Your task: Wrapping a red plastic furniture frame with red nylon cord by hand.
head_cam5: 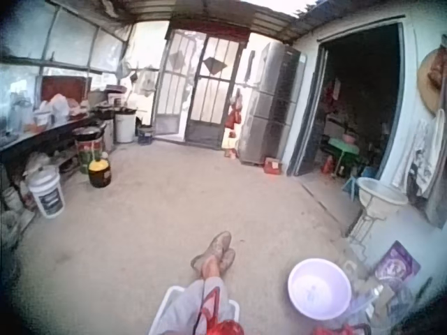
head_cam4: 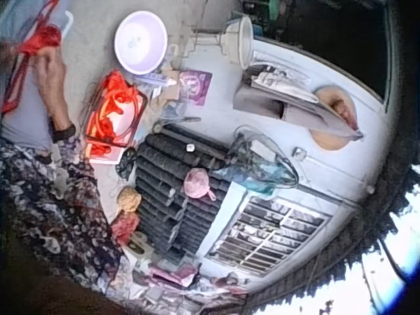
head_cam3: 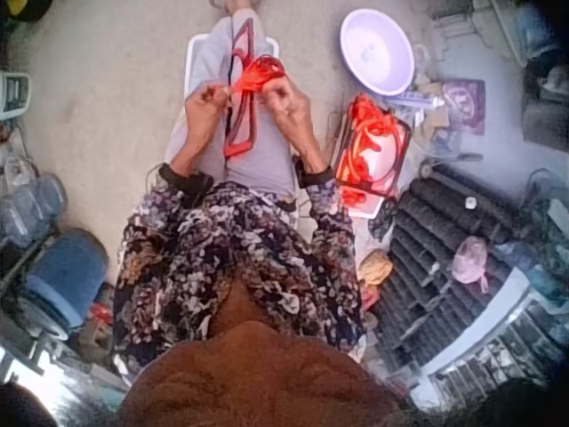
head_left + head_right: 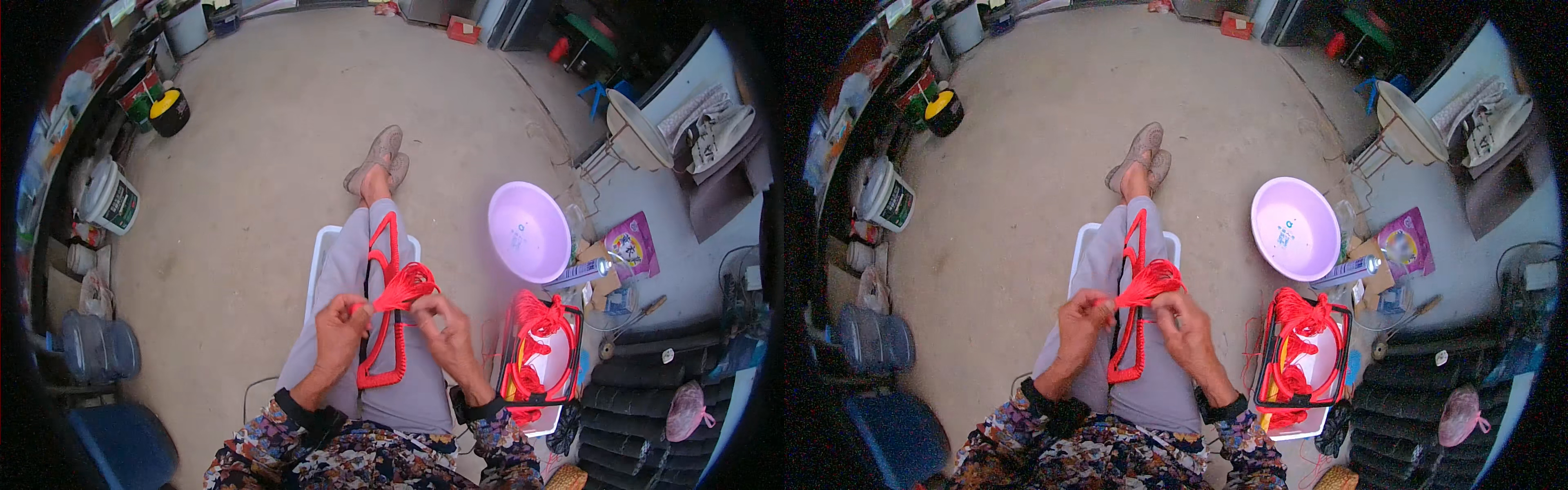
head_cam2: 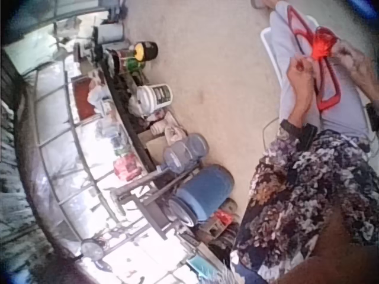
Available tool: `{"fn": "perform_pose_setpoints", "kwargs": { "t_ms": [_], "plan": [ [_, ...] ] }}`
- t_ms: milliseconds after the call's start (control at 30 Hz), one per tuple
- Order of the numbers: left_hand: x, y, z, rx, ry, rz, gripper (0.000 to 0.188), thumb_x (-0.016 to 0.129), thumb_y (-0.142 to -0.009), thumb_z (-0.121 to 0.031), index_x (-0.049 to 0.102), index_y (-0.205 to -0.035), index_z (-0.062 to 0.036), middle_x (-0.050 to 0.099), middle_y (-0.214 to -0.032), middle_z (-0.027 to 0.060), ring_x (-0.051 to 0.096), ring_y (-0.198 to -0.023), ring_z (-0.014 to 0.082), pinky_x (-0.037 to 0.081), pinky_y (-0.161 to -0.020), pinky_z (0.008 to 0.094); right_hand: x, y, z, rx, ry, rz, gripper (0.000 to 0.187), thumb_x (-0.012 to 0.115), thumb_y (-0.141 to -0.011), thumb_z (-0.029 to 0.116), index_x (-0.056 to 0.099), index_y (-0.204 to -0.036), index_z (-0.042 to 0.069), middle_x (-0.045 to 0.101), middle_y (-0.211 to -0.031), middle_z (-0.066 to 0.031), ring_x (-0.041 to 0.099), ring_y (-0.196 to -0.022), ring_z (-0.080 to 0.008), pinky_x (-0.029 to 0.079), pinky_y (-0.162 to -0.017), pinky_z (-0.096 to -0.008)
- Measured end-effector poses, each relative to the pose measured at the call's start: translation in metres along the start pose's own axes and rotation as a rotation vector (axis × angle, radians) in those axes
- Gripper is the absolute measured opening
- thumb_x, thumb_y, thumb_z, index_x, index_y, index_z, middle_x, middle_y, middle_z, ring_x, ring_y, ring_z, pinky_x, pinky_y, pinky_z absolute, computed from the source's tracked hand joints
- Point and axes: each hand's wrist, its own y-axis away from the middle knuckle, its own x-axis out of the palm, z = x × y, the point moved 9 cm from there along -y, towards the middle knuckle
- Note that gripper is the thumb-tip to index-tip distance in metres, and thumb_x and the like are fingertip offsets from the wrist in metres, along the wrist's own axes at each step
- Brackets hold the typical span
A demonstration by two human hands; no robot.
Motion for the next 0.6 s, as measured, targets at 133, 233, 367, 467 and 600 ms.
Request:
{"fn": "perform_pose_setpoints", "kwargs": {
  "t_ms": [133,233,367,467,600],
  "plan": [
    [0.018,0.02,0.02,-0.214,0.103,0.083,0.011,0.063,-0.084,-0.006,0.054,-0.089,-0.0011,0.06,-0.067,0.0044,0.055,-0.052,0.008,0.042,-0.041,0.0197,0.022,0.018,-0.013,0.023,0.036,0.214,0.011,0.055,-0.087,0.005,0.059,-0.096,0.001,0.061,-0.077,-0.0043,0.055,-0.068,-0.0088,0.045,-0.06,-0.024],
    [0.019,0.023,0.025,-0.234,0.123,0.083,0.013,0.063,-0.083,-0.006,0.053,-0.089,-0.0005,0.062,-0.068,0.0076,0.056,-0.049,0.0097,0.042,-0.039,0.0204,0.027,0.029,-0.03,0.304,-0.072,0.329,0.014,0.058,-0.084,0.004,0.059,-0.098,0.002,0.058,-0.072,-0.0064,0.053,-0.066,-0.0078,0.044,-0.059,-0.0249],
    [0.015,0.031,0.039,-0.334,0.173,0.037,0.014,0.065,-0.082,-0.006,0.054,-0.087,0.0004,0.062,-0.068,0.0092,0.055,-0.046,0.0109,0.041,-0.037,0.0215,0.04,0.047,-0.055,0.418,-0.259,0.377,0.02,0.061,-0.085,0.007,0.061,-0.104,0.003,0.056,-0.073,-0.0008,0.047,-0.065,-0.0037,0.04,-0.057,-0.0206],
    [0.02,0.039,0.049,-0.42,0.166,0.049,0.012,0.065,-0.08,-0.005,0.055,-0.083,0.0009,0.062,-0.066,0.0094,0.054,-0.043,0.0116,0.04,-0.034,0.0226,0.042,0.052,-0.057,0.351,-0.35,0.351,0.023,0.063,-0.084,0.007,0.062,-0.106,0.003,0.056,-0.079,0.0005,0.048,-0.066,-0.0045,0.039,-0.058,-0.0195],
    [0.015,0.036,0.046,-0.456,0.144,0.053,0.008,0.065,-0.079,-0.003,0.057,-0.078,0.0005,0.061,-0.065,0.0089,0.053,-0.042,0.0116,0.039,-0.033,0.0231,0.034,0.051,-0.041,0.148,-0.217,0.288,0.027,0.065,-0.08,0.005,0.063,-0.107,0.005,0.056,-0.086,-0.0009,0.051,-0.069,-0.007,0.042,-0.061,-0.0204]
  ]
}}
